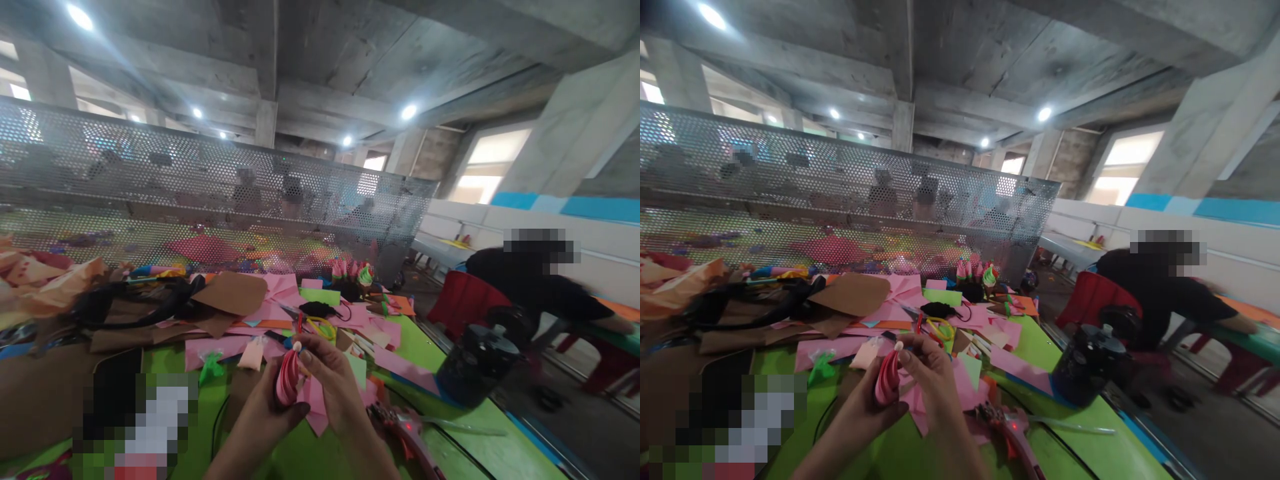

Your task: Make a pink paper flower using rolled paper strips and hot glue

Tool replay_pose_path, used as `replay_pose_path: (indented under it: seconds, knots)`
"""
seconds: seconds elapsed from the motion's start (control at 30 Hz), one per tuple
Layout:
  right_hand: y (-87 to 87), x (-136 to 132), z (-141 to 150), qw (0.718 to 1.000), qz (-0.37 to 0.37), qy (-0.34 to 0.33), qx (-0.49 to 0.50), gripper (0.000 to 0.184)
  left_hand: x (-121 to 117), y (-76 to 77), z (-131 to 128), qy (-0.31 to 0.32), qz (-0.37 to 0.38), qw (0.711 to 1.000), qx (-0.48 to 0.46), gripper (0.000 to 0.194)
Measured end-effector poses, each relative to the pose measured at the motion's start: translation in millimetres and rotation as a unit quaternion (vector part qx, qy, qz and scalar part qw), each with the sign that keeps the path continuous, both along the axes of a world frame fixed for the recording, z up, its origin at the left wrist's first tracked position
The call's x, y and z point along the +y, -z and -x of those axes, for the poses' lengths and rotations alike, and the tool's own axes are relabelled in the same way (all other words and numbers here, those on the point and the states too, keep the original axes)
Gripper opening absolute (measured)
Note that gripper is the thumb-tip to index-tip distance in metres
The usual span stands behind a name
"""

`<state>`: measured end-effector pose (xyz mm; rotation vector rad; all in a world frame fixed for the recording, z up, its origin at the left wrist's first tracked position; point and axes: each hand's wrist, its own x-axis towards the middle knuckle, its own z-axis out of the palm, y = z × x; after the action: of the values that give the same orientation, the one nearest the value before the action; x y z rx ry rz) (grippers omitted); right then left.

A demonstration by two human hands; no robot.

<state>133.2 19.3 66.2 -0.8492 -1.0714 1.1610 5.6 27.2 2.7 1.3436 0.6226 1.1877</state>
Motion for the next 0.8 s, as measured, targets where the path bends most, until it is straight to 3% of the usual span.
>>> replay_pose_path:
  seconds: [0.3,0.47,0.63,0.7,0.8]
  knots:
    - [3.5,-1,-2,0.999,0.019,-0.008,0.036,0.027,-3,4.7,-3,0.106,0.082,0.985,-0.111,0.064]
    - [5.3,1,-3,0.999,0.016,-0.01,0.038,0.025,-1,4.7,2,0.142,0.13,0.973,-0.124,0.069]
    - [5.6,3,-4,0.999,0.013,0.005,0.043,0.039,8,4.6,13,0.195,0.144,0.954,-0.174,0.075]
    - [6.2,5,-5,0.999,0.016,0.017,0.034,0.037,8,-0.8,18,0.187,0.16,0.949,-0.199,0.068]
    - [7.4,7,-7,1.0,0.017,0.014,0.006,0.031,3,-16.6,24,0.121,0.184,0.949,-0.226,0.053]
